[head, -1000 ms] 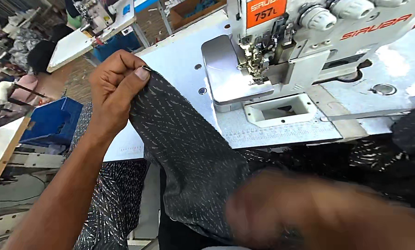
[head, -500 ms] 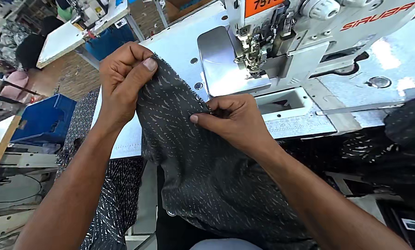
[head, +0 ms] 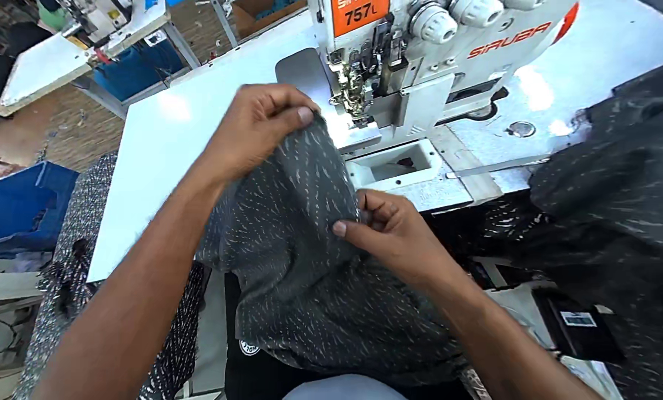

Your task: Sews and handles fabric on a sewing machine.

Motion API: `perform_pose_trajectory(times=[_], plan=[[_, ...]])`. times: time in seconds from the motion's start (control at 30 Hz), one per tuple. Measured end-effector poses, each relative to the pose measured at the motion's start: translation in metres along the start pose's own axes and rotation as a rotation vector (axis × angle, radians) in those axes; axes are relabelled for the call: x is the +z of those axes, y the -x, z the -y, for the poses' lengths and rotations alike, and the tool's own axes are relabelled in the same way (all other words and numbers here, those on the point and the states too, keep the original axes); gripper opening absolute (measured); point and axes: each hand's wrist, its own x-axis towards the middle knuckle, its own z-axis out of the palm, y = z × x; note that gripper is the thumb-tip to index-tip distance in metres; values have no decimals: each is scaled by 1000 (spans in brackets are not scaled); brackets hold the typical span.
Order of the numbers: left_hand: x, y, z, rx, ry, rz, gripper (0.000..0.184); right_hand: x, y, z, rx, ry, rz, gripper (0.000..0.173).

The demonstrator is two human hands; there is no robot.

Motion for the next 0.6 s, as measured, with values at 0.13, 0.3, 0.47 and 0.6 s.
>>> perform_pose_trajectory(times=[0.13,0.3,0.47,0.6], plan=[[42,-12,8,2,-234,-128,14,-10,19,-22,140,-45,-119,8],[59,-1,6,75,-592,-227,19,-16,15,-24,155,-88,-59,11],[107,29,-15,17,-876,-192,41,-26,23,-29,121,-8,-33,11],[115,34,-19,-27,-826,-165,47,-34,26,-21,88,0,-35,13]])
